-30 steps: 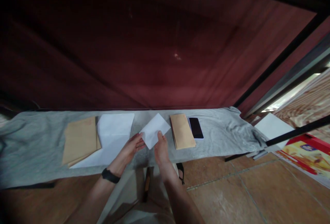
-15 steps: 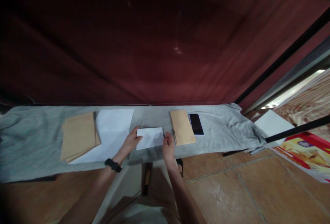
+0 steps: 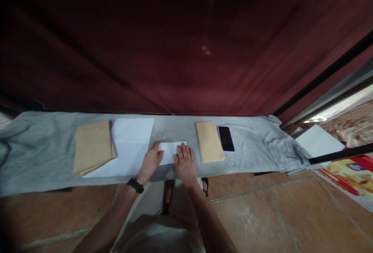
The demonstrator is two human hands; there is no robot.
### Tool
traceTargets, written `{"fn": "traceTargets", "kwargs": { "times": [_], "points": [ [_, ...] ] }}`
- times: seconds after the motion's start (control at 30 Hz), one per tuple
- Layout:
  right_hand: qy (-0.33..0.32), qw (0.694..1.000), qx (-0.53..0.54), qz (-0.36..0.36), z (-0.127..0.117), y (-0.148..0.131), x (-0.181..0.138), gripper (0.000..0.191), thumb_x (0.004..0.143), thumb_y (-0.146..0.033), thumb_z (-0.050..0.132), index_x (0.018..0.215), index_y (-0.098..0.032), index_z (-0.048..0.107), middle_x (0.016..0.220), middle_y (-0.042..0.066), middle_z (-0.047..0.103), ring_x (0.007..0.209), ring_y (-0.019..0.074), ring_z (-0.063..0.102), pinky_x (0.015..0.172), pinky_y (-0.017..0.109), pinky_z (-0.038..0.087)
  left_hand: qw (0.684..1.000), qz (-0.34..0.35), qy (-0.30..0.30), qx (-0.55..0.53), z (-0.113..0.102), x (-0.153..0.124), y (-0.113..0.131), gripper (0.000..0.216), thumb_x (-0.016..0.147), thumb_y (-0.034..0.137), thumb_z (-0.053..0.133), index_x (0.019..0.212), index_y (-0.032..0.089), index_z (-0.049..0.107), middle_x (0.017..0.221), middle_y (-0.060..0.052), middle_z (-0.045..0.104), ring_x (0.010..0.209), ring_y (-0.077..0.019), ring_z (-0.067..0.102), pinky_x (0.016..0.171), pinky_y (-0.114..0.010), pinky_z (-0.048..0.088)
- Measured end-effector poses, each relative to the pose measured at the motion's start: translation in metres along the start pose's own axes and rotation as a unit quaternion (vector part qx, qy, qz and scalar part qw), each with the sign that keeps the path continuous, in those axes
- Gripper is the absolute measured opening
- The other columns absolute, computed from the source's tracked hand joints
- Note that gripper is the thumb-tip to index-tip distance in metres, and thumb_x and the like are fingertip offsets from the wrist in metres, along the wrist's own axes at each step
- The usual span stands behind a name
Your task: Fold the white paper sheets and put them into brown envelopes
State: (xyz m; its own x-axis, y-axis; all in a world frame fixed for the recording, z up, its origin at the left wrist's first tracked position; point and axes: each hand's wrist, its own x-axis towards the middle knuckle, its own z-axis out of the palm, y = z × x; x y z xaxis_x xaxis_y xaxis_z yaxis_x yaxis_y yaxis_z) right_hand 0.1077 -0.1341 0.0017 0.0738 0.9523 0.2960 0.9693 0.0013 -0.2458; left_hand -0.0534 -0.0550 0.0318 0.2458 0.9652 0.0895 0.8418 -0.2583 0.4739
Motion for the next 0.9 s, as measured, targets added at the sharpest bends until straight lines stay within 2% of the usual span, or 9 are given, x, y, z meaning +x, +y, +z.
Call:
{"fn": "traceTargets", "kwargs": {
  "times": [0.1, 0.17, 0.23, 0.3, 0.43, 0.7, 0.9],
  "points": [
    [-0.005, 1.0, -0.005, -0.002, -0.001, -0.001, -0.002, 0.049, 0.105, -0.031, 0.04, 0.151, -0.013, 0.046, 0.156, 0.015, 0.044, 0.144, 0.0286, 0.041, 0.119, 0.048, 0.028, 0.994, 0.079, 0.055, 0.06, 0.008, -0.013, 0.012, 0.049, 0.094, 0.014, 0.043, 0.142, 0.011, 0.051, 0.145, -0.02, 0.054, 0.131, -0.0297, 0.055, 0.11, -0.046, 0.045],
    [-0.012, 1.0, -0.009, -0.006, -0.001, 0.0, -0.002, 0.049, 0.104, -0.027, 0.04, 0.151, -0.013, 0.045, 0.158, 0.015, 0.042, 0.146, 0.0286, 0.039, 0.12, 0.049, 0.027, 0.986, 0.147, 0.039, 0.067, 0.017, -0.019, 0.021, 0.045, 0.098, 0.019, 0.041, 0.141, 0.012, 0.053, 0.152, -0.018, 0.049, 0.141, -0.0287, 0.046, 0.116, -0.047, 0.04],
    [-0.02, 1.0, -0.014, -0.008, -0.001, 0.0, -0.003, 0.05, 0.103, -0.022, 0.04, 0.152, -0.012, 0.044, 0.159, 0.015, 0.04, 0.147, 0.0279, 0.036, 0.12, 0.048, 0.026, 0.98, 0.188, 0.005, 0.063, 0.026, -0.025, 0.026, 0.045, 0.101, 0.027, 0.04, 0.142, 0.012, 0.053, 0.154, -0.016, 0.048, 0.146, -0.0269, 0.041, 0.12, -0.046, 0.036],
    [-0.023, 0.999, -0.02, -0.011, -0.001, 0.001, -0.004, 0.051, 0.101, -0.019, 0.04, 0.152, -0.012, 0.044, 0.159, 0.015, 0.039, 0.148, 0.0276, 0.034, 0.121, 0.047, 0.025, 0.979, 0.192, -0.008, 0.066, 0.033, -0.029, 0.028, 0.049, 0.102, 0.034, 0.039, 0.144, 0.011, 0.051, 0.154, -0.016, 0.048, 0.148, -0.0264, 0.038, 0.121, -0.047, 0.034],
    [-0.009, 1.0, -0.022, -0.009, 0.0, 0.001, -0.005, 0.052, 0.102, -0.021, 0.038, 0.152, -0.008, 0.042, 0.159, 0.016, 0.038, 0.147, 0.0278, 0.036, 0.122, 0.047, 0.025, 0.982, 0.173, 0.005, 0.08, 0.035, -0.034, 0.023, 0.058, 0.103, 0.041, 0.036, 0.15, 0.009, 0.043, 0.157, -0.017, 0.044, 0.15, -0.026, 0.034, 0.122, -0.047, 0.033],
    [0.031, 0.999, -0.003, 0.026, 0.006, 0.001, -0.018, 0.056, 0.106, -0.033, 0.038, 0.152, -0.002, 0.039, 0.156, 0.023, 0.041, 0.146, 0.029, 0.038, 0.12, 0.049, 0.03, 0.984, 0.153, 0.002, 0.096, 0.026, -0.036, 0.017, 0.058, 0.102, 0.037, 0.036, 0.151, 0.006, 0.041, 0.159, -0.017, 0.04, 0.151, -0.0267, 0.03, 0.124, -0.046, 0.029],
    [0.036, 0.999, 0.002, 0.011, 0.003, 0.01, -0.042, 0.059, 0.105, -0.036, 0.04, 0.155, -0.006, 0.034, 0.156, 0.022, 0.041, 0.146, 0.03, 0.038, 0.12, 0.051, 0.03, 0.986, 0.157, 0.0, 0.065, 0.023, -0.036, 0.015, 0.058, 0.101, 0.038, 0.038, 0.153, 0.011, 0.039, 0.159, -0.016, 0.04, 0.151, -0.0263, 0.031, 0.123, -0.048, 0.03]
  ]
}}
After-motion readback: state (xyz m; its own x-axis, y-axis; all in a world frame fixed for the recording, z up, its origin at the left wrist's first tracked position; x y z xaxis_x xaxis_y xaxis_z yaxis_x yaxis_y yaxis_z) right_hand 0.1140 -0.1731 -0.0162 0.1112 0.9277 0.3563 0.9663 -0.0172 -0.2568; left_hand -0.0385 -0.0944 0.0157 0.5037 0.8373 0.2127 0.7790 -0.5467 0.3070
